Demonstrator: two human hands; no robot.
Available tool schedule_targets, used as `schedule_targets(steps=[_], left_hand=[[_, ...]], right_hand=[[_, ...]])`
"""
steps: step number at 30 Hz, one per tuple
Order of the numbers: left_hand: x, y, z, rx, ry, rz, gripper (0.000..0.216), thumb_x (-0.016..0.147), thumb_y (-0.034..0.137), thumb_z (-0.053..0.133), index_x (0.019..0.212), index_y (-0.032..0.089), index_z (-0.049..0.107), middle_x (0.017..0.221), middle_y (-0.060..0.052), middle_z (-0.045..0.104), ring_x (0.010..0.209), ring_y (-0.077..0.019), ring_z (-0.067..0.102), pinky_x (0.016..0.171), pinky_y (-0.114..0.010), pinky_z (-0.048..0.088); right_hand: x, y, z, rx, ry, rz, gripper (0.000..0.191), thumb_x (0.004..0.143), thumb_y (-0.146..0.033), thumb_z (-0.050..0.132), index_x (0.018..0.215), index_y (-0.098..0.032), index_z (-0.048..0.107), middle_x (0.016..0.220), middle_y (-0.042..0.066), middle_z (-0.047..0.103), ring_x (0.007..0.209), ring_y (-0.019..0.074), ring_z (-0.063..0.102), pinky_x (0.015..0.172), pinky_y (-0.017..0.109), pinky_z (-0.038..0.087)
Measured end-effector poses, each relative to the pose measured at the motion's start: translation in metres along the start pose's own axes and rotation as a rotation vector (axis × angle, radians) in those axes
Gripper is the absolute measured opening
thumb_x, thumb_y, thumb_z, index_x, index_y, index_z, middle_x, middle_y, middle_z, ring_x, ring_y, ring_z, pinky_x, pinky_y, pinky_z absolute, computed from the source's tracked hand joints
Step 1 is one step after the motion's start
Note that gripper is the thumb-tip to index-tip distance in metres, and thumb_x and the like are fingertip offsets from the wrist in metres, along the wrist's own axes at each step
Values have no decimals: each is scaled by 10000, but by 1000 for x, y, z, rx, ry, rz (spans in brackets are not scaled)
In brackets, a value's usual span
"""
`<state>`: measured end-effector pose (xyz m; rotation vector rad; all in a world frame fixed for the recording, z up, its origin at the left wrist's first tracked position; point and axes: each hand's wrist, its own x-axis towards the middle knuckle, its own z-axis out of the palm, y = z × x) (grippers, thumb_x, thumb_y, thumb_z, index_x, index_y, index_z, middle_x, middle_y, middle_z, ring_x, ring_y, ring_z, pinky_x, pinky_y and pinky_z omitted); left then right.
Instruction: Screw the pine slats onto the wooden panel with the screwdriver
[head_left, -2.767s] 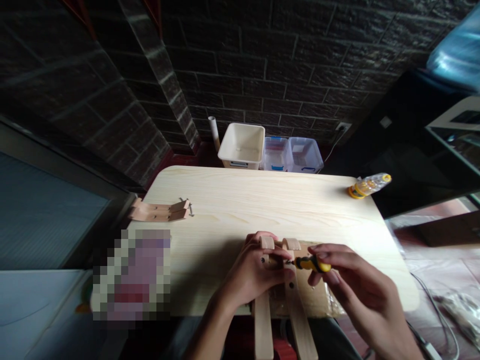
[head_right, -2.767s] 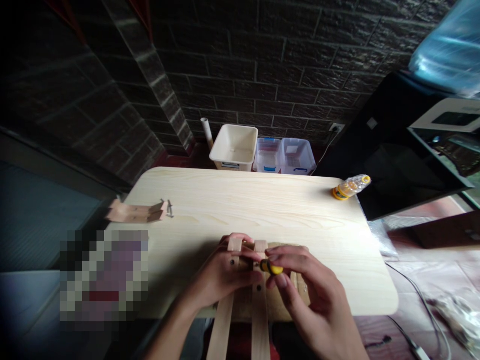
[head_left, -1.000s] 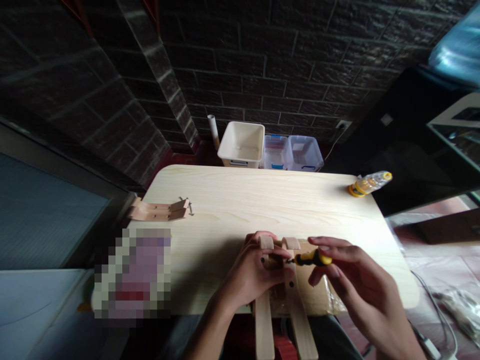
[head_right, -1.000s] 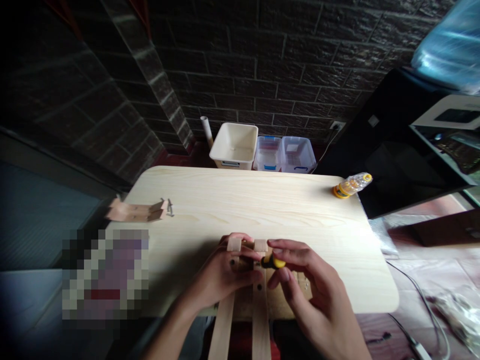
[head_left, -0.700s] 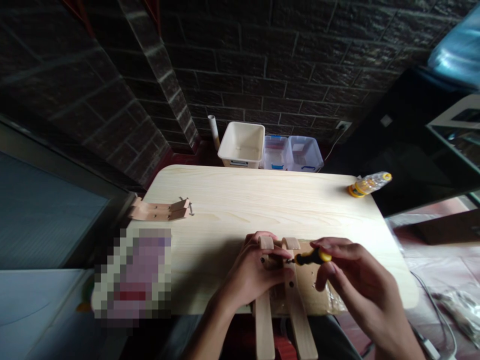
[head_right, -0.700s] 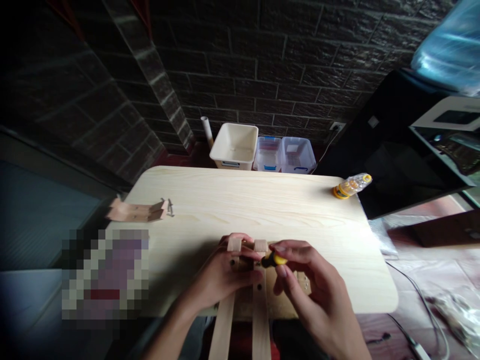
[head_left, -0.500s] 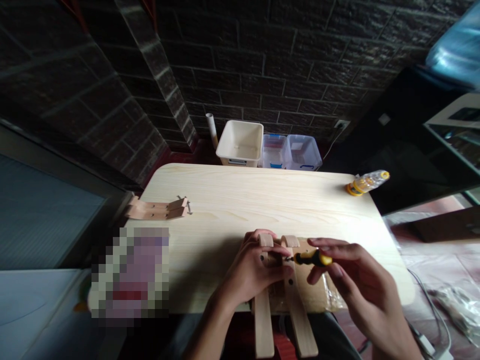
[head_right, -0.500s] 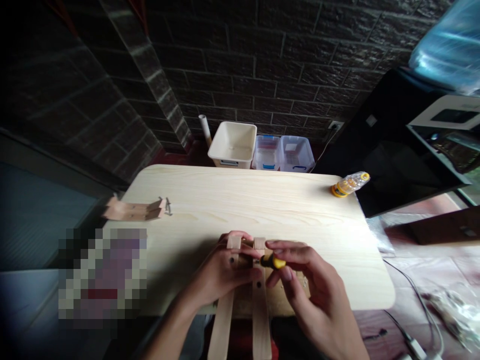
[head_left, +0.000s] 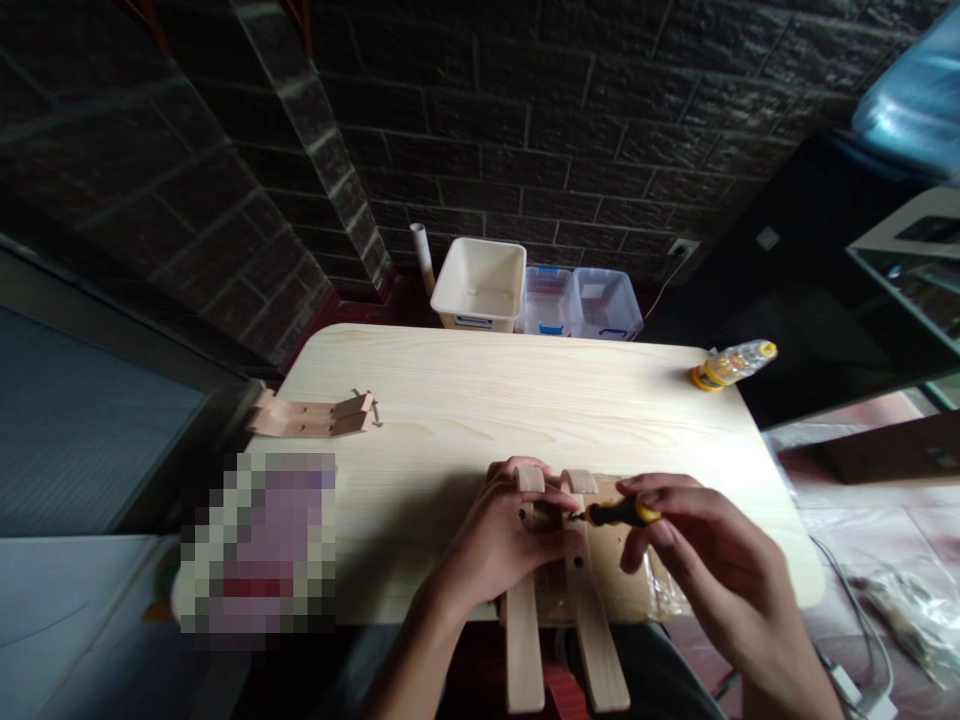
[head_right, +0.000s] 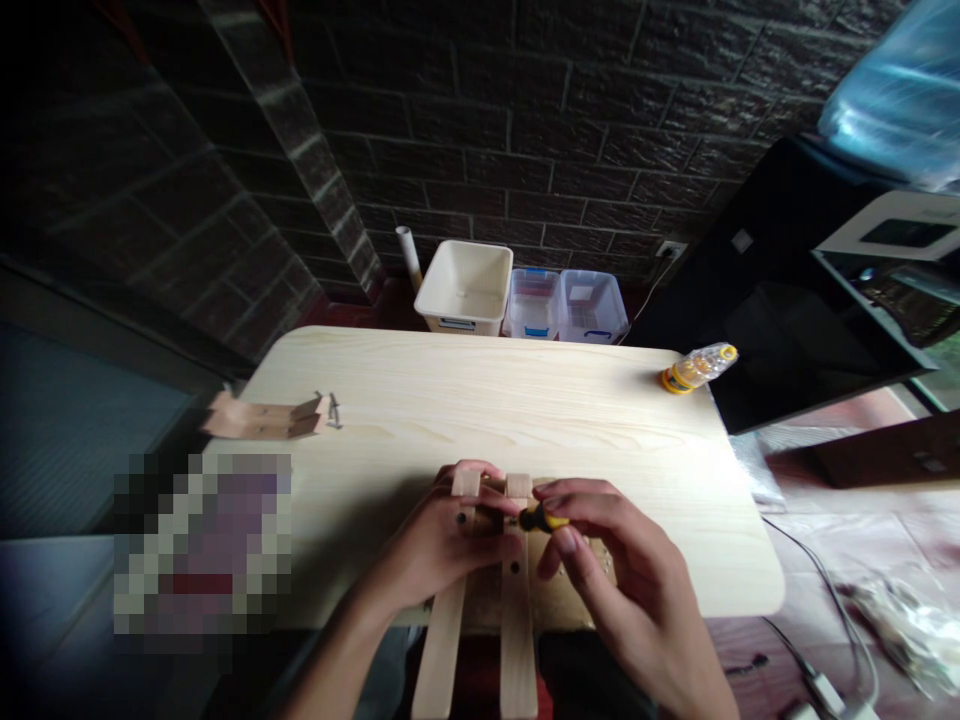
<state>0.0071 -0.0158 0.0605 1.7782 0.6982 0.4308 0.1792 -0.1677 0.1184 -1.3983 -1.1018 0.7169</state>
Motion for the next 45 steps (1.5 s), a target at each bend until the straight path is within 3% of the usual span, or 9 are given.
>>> schedule_targets(steps=[5, 12, 18, 25, 31, 37, 41, 45], left_hand=[[-1, -4, 1, -9, 2, 23, 292, 726, 358, 972, 1002, 340, 880, 1290, -65, 723, 1230, -305, 648, 1168, -458, 484], [0, -1, 1, 18, -11, 0, 288, 736, 356, 957, 1013, 339, 879, 1292, -52, 728, 1264, -312, 619, 1172, -452, 469], [-1, -1, 0, 29, -13, 0, 304, 732, 365, 961, 1023, 343, 879, 1298, -55, 727, 1285, -322, 614, 1184, -462, 466], [-3, -5, 1, 33, 0, 16, 295, 748, 370, 950, 1032, 341, 875, 1315, -60, 719, 1271, -316, 634, 1165, -464, 491], [-2, -1, -1, 54, -21, -3, 298, 742, 361, 955, 1029, 341, 879, 1310, -62, 720, 1254, -322, 638, 1161, -493, 498], [-1, -2, 0, 15, -13, 23, 305, 736, 354, 959, 1030, 353, 877, 1264, -54, 736, 1259, -308, 621, 1187, -483, 484], [0, -2, -1, 1, -10, 16, 300, 727, 371, 963, 1015, 344, 882, 1288, -61, 719, 1249, -307, 626, 1193, -475, 481], [1, -2, -1, 13, -22, -5, 283, 735, 375, 959, 1005, 338, 881, 1310, -59, 717, 1247, -306, 640, 1197, -468, 472]], right_hand=[[1, -1, 1, 21, -7, 18, 299, 1068, -146, 562, 1248, -313, 733, 1389, 109, 674, 838, 182, 768, 775, 382, 669], [2, -1, 7, -6, 4, -29, 298, 1008, -138, 654, 1222, -306, 776, 1301, 120, 710, 927, 227, 749, 653, 328, 657], [-1, -1, 1, -62, -28, 12, 273, 1027, -172, 637, 1237, -298, 760, 1363, 136, 695, 931, 234, 761, 796, 415, 672], [2, 0, 5, -2, -14, 5, 295, 1017, -130, 648, 1220, -318, 752, 1280, 100, 670, 992, 212, 723, 666, 289, 657], [2, -4, 5, -28, -8, 26, 233, 1020, -144, 658, 1176, -295, 743, 1285, 91, 688, 938, 187, 738, 800, 335, 657], [-2, -6, 1, 69, -17, 58, 257, 1026, -109, 624, 1192, -275, 727, 1289, 113, 683, 738, 145, 703, 612, 305, 657], [-2, -3, 0, 73, -48, 46, 262, 1009, -89, 644, 1161, -289, 720, 1261, 87, 661, 849, 162, 707, 632, 283, 657], [-2, -1, -1, 61, -33, 41, 272, 1005, -95, 656, 1170, -301, 722, 1311, 94, 653, 1040, 217, 714, 758, 333, 676]])
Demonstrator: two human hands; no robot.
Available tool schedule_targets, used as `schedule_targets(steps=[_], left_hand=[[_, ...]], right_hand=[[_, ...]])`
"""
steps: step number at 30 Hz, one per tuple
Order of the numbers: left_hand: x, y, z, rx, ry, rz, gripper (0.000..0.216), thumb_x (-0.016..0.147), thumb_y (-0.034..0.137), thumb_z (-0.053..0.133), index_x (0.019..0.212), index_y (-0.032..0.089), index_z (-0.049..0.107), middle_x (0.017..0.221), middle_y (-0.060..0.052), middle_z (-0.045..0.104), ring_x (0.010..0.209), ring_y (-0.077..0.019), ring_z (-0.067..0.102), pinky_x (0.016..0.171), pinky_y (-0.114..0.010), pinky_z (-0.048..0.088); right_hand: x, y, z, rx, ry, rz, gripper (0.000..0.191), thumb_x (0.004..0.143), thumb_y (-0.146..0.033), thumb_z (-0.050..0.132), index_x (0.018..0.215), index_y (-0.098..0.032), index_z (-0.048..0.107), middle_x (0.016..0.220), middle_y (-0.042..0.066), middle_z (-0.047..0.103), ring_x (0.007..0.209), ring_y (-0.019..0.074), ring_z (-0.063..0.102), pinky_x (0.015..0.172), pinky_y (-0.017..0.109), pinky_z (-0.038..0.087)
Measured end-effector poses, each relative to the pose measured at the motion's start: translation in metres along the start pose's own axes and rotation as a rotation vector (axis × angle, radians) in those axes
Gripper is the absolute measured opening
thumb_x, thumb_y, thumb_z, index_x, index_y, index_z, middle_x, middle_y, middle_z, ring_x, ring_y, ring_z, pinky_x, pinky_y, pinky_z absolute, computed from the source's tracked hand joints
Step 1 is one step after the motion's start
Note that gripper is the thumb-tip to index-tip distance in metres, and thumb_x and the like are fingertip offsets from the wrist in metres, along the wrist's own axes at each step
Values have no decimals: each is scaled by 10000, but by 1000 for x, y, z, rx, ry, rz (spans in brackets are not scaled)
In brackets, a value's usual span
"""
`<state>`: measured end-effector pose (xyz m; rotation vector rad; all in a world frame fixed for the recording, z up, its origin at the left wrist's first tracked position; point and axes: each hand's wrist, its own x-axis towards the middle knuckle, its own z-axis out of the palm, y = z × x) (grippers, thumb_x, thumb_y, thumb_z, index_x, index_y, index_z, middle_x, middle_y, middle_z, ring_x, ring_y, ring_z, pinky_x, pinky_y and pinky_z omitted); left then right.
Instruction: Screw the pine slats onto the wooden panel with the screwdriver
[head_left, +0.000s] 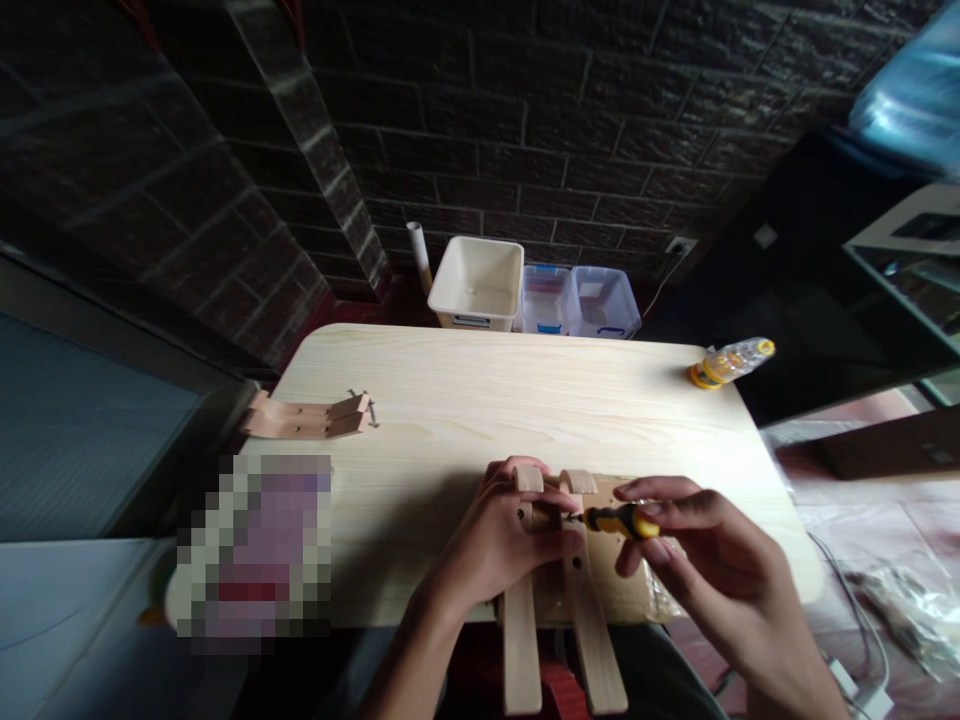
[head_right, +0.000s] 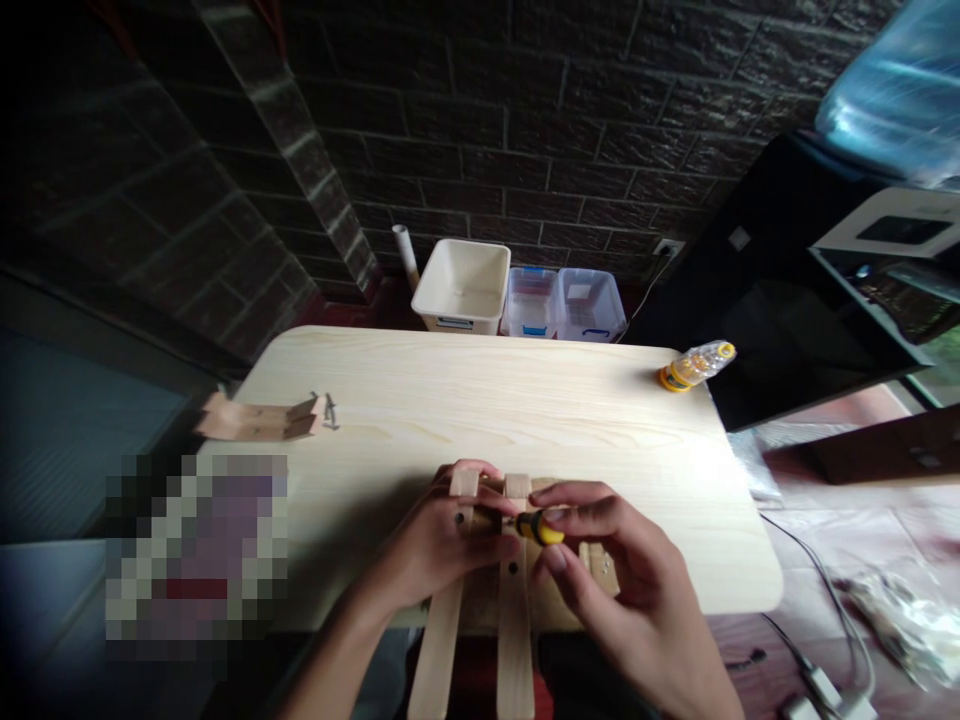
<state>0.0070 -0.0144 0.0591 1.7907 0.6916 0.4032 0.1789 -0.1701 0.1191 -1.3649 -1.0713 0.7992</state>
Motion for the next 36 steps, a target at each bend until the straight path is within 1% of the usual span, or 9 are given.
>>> schedule_targets(steps=[4, 9, 12, 15, 18, 23, 30, 33, 36], left_hand=[[0, 0, 1, -3, -7, -10, 290, 730, 380, 964, 1005, 337, 882, 1310, -65, 723, 1259, -308, 644, 1194, -452, 471], [1, 0, 1, -8, -15, -5, 275, 747, 365, 952, 1009, 319, 880, 1290, -71, 726, 1264, -307, 641, 1190, -454, 471], [2, 2, 0, -5, -19, -14, 266, 749, 356, 950, 1003, 315, 880, 1280, -75, 726, 1251, -312, 649, 1182, -467, 478], [3, 4, -2, -6, -35, -30, 291, 730, 361, 967, 1005, 320, 882, 1307, -83, 711, 1267, -327, 643, 1176, -488, 483], [3, 4, -2, -14, -58, -24, 304, 718, 366, 978, 1004, 324, 883, 1300, -83, 711, 1281, -327, 636, 1194, -486, 467], [2, 4, -2, -14, -48, -45, 287, 734, 349, 964, 1006, 311, 879, 1319, -85, 710, 1292, -318, 628, 1197, -460, 460], [2, 5, -2, -31, -43, -67, 301, 708, 344, 979, 991, 308, 879, 1340, -88, 699, 1305, -335, 618, 1185, -465, 460], [2, 4, -2, -26, -48, -76, 319, 707, 354, 979, 1007, 317, 878, 1351, -91, 694, 1319, -344, 607, 1186, -479, 460], [2, 5, -2, -16, -53, -66, 283, 725, 346, 966, 992, 309, 880, 1352, -90, 698, 1310, -337, 615, 1177, -471, 474]], right_hand=[[0, 0, 4, 22, 29, 3, 274, 1018, -110, 641, 1196, -302, 722, 1335, 106, 657, 1058, 228, 725, 755, 333, 676], [2, -2, 9, 32, 25, -1, 273, 1014, -109, 652, 1182, -314, 715, 1294, 83, 653, 992, 187, 706, 705, 290, 662], [1, -1, 6, -6, 15, -18, 271, 1004, -110, 667, 1186, -308, 707, 1270, 82, 657, 1010, 196, 709, 739, 305, 661], [-1, 1, 3, -53, 10, 3, 252, 1001, -123, 676, 1186, -293, 705, 1315, 95, 657, 938, 185, 728, 790, 346, 660], [-1, 3, 3, -37, 26, -8, 236, 1014, -132, 656, 1184, -289, 705, 1356, 113, 659, 947, 201, 731, 753, 347, 662], [3, 2, 13, -32, 47, -10, 239, 1006, -129, 671, 1176, -295, 697, 1296, 91, 670, 908, 181, 713, 714, 320, 648], [4, 0, 11, -105, 39, -63, 219, 1004, -144, 669, 1156, -286, 737, 1244, 115, 676, 1054, 247, 706, 738, 341, 637], [1, 2, 6, -151, 12, -48, 264, 1010, -153, 658, 1206, -300, 758, 1309, 124, 684, 1047, 258, 724, 756, 366, 639], [0, 4, 5, -141, 7, -17, 333, 1024, -149, 637, 1275, -340, 744, 1405, 111, 670, 1003, 234, 740, 750, 364, 639]])
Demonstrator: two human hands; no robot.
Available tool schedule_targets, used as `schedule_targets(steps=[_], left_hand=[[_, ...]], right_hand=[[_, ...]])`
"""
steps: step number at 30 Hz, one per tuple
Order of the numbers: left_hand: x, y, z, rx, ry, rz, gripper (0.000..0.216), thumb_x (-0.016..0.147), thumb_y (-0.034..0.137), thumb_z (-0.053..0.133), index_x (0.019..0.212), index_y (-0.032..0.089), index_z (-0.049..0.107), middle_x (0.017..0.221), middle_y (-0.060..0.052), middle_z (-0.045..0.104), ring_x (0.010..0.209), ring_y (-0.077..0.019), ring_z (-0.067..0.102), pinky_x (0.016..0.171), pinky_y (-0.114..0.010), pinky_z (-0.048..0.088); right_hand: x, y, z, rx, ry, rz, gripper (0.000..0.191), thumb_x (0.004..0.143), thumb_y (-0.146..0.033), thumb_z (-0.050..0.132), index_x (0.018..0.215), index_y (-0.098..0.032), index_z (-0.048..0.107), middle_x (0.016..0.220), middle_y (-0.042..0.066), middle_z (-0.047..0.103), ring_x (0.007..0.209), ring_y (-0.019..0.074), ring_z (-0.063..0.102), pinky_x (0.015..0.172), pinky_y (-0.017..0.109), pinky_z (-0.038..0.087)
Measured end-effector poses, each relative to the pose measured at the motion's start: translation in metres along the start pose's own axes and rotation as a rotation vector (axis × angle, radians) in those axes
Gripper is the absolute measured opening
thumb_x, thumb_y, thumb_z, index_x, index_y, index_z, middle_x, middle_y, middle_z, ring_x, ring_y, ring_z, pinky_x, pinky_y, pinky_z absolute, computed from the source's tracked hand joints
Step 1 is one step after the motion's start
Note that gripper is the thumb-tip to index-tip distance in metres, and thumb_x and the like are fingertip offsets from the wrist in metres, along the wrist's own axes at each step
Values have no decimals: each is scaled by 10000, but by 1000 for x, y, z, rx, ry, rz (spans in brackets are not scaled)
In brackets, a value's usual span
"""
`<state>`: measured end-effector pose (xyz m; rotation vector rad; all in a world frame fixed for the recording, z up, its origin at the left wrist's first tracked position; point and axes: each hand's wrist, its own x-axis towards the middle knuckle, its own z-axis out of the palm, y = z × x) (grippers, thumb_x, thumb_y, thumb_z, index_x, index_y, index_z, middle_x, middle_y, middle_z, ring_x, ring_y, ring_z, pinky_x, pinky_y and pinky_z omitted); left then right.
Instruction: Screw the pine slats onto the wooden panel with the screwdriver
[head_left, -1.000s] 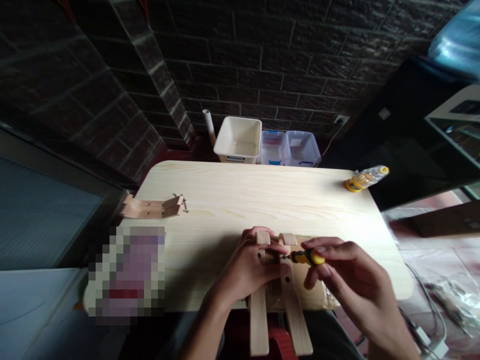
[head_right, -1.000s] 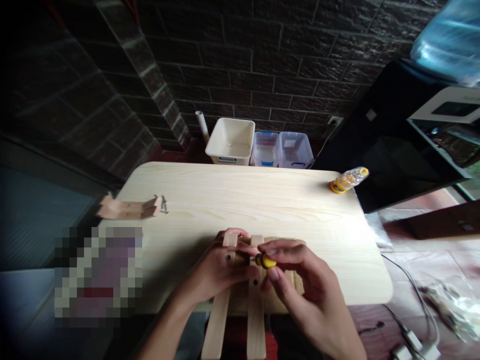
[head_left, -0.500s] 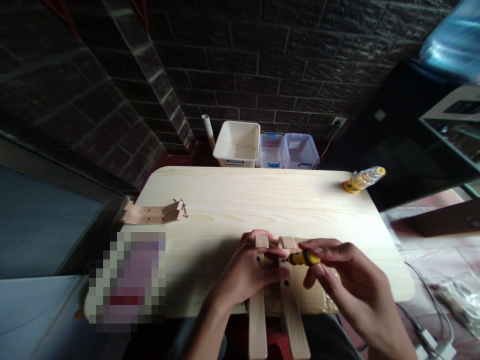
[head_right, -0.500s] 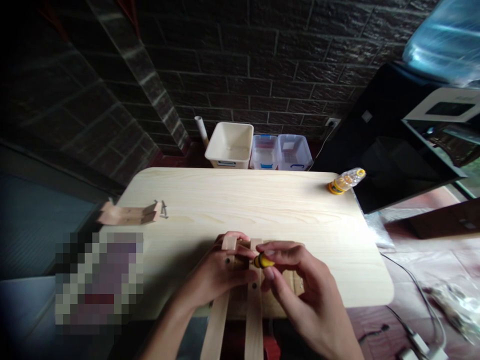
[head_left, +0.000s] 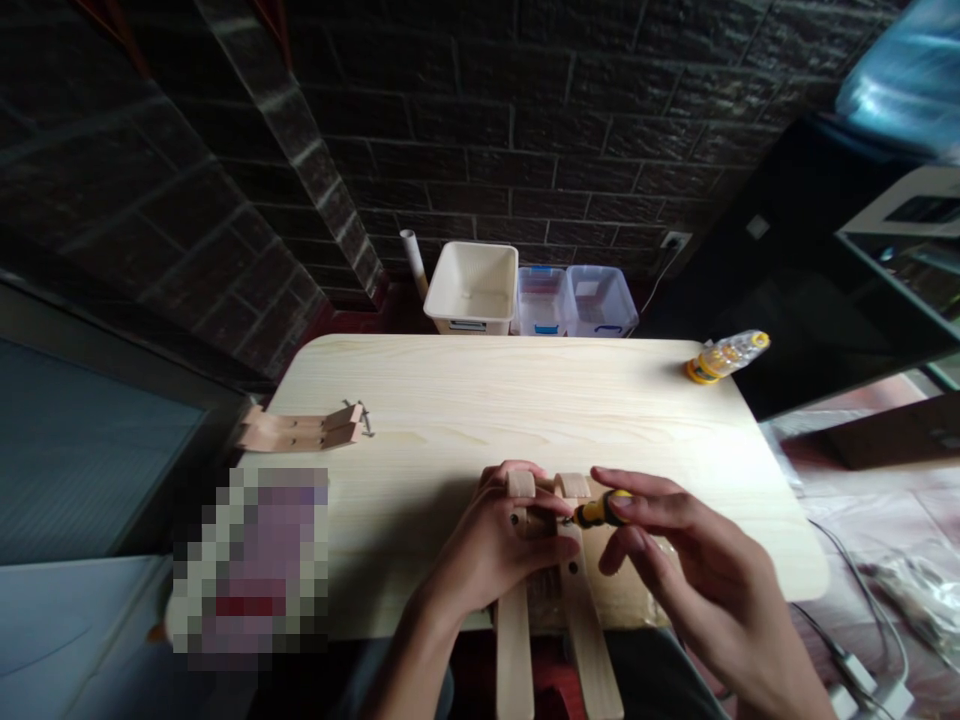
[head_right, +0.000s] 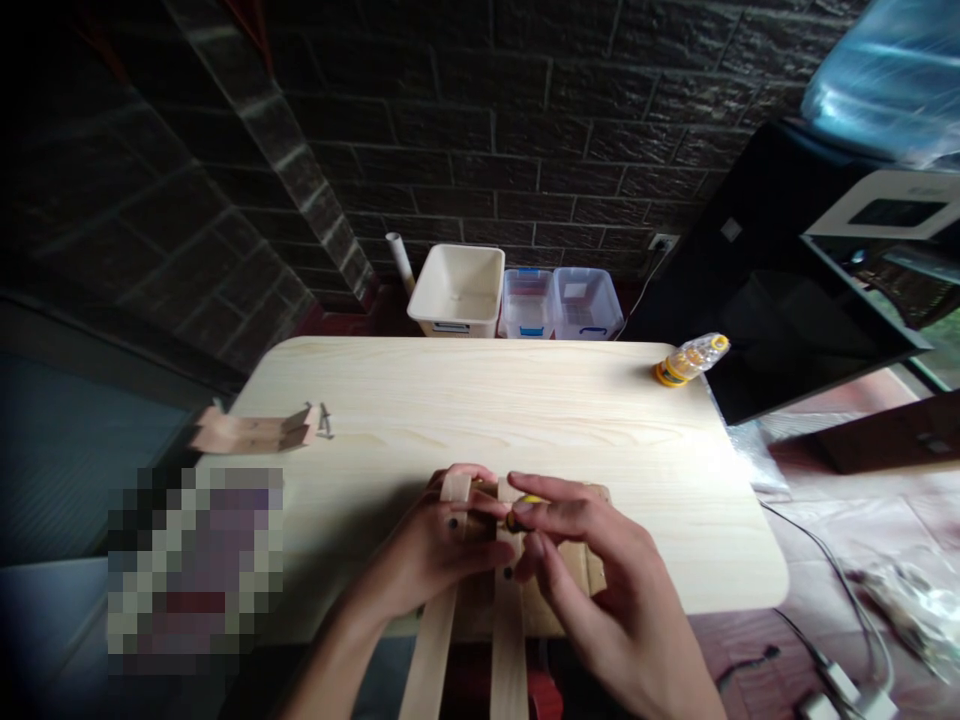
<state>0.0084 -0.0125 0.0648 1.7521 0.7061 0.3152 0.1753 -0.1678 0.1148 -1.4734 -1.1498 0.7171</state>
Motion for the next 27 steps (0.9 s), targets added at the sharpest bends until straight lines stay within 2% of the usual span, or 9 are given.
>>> schedule_targets(steps=[4, 9, 14, 19, 23, 27], left_hand=[[0, 1, 1, 0, -5, 24, 255, 736, 315, 958, 978, 304, 880, 1328, -82, 716, 1275, -324, 640, 1176, -459, 475], [0, -3, 1, -9, 14, 32, 281, 737, 334, 962, 1005, 322, 877, 1348, -75, 702, 1276, -315, 640, 1175, -447, 472], [0, -3, -1, 15, -18, 15, 303, 728, 376, 969, 1012, 324, 879, 1358, -83, 701, 1318, -327, 615, 1198, -465, 449], [0, -3, 0, -7, -8, 38, 296, 740, 352, 961, 1020, 320, 874, 1350, -75, 719, 1309, -310, 627, 1207, -461, 449], [1, -1, 1, 15, 0, 29, 284, 735, 367, 962, 999, 309, 877, 1329, -78, 730, 1284, -317, 640, 1203, -478, 457], [0, -2, 1, 6, 10, 29, 296, 733, 356, 962, 1011, 307, 875, 1327, -75, 727, 1272, -318, 649, 1200, -490, 466]], right_hand=[[2, 1, 1, 22, -1, -39, 381, 1021, -117, 630, 1306, -349, 734, 1346, 107, 685, 981, 222, 734, 707, 343, 643], [5, -6, 2, 17, 0, -75, 312, 982, -104, 688, 1186, -332, 752, 1240, 93, 698, 1065, 246, 715, 727, 340, 648], [1, -9, 3, 46, -21, -5, 325, 1032, -147, 626, 1266, -343, 736, 1393, 117, 657, 1063, 244, 728, 704, 338, 649], [0, -4, 3, 65, -16, 3, 325, 1029, -151, 632, 1279, -322, 748, 1312, 127, 691, 1074, 258, 730, 633, 301, 634], [0, -3, 2, 89, -11, 1, 278, 1017, -156, 653, 1218, -319, 756, 1312, 113, 693, 1002, 233, 734, 627, 297, 630], [-1, -4, 1, 99, -30, 36, 287, 1047, -175, 612, 1251, -327, 744, 1368, 114, 670, 850, 178, 721, 648, 315, 627]])
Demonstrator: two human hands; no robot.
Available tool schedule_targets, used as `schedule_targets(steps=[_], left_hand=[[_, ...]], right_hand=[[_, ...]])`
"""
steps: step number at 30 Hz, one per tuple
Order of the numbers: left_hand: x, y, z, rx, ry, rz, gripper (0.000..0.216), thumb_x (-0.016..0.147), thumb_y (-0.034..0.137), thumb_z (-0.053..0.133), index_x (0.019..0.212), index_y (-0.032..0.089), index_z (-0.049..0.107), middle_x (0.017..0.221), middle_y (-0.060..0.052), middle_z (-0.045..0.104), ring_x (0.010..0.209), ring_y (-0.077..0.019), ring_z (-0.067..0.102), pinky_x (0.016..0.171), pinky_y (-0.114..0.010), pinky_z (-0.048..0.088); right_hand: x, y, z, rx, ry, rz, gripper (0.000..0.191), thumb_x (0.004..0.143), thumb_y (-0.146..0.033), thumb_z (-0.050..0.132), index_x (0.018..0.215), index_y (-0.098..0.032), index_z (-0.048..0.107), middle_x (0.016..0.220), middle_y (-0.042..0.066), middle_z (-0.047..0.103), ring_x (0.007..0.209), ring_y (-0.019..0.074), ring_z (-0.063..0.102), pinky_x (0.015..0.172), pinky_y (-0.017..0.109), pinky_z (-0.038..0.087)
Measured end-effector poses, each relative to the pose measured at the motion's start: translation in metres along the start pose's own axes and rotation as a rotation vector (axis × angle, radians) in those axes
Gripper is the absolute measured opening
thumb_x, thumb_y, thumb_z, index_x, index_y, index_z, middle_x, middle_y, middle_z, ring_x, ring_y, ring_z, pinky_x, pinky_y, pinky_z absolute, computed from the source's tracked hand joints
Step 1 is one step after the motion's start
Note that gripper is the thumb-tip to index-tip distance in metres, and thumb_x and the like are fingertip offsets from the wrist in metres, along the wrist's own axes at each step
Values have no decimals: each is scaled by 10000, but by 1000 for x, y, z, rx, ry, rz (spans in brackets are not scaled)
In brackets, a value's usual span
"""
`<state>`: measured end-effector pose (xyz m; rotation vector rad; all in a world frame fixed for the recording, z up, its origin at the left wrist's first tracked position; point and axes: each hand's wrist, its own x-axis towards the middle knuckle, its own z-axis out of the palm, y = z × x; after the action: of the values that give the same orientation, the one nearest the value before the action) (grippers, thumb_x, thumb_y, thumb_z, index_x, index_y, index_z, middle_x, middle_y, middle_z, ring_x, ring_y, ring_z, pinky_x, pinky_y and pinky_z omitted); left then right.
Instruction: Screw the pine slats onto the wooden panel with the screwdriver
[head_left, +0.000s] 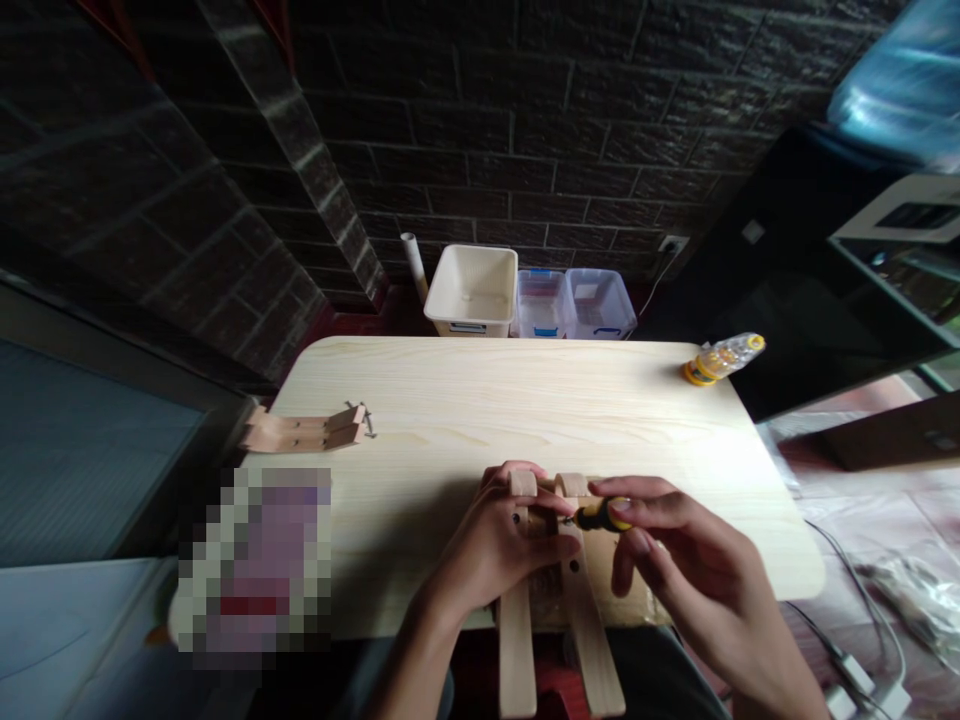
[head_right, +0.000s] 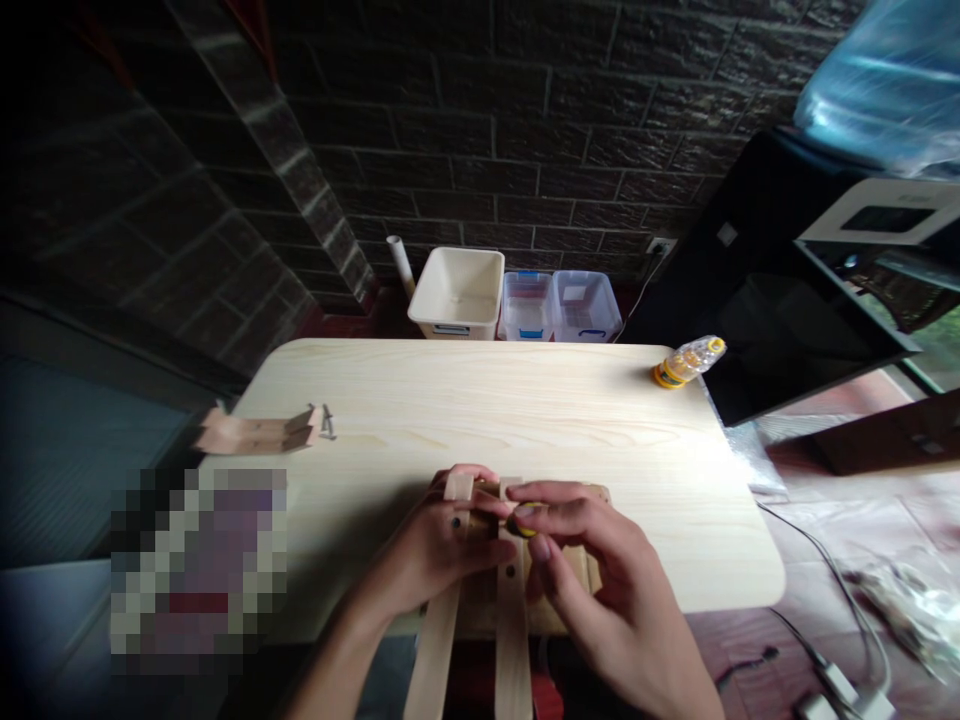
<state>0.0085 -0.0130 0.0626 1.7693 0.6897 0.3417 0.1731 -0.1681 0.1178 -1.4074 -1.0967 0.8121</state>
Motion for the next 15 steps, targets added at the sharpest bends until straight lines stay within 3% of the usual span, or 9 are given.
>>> schedule_targets(steps=[3, 10, 15], left_hand=[[-1, -2, 1, -21, 2, 2, 292, 745, 342, 954, 1023, 304, 873, 1328, -78, 728, 1270, -313, 650, 1185, -475, 478], [-1, -3, 1, -18, 21, 15, 282, 736, 367, 959, 997, 304, 876, 1305, -83, 726, 1260, -317, 648, 1174, -467, 480], [-1, -2, 1, -21, 3, 5, 283, 744, 352, 954, 1010, 299, 874, 1314, -86, 731, 1276, -323, 647, 1192, -487, 464]], right_hand=[[0, 1, 0, 26, -4, 8, 286, 1050, -174, 605, 1253, -320, 743, 1325, 118, 674, 801, 167, 700, 631, 317, 622], [1, 1, 3, 45, 9, -3, 253, 1022, -166, 655, 1210, -322, 722, 1296, 100, 654, 945, 197, 693, 715, 323, 623], [1, 0, 3, 73, 17, 21, 256, 1043, -165, 624, 1235, -313, 706, 1358, 97, 616, 802, 131, 682, 735, 324, 635]])
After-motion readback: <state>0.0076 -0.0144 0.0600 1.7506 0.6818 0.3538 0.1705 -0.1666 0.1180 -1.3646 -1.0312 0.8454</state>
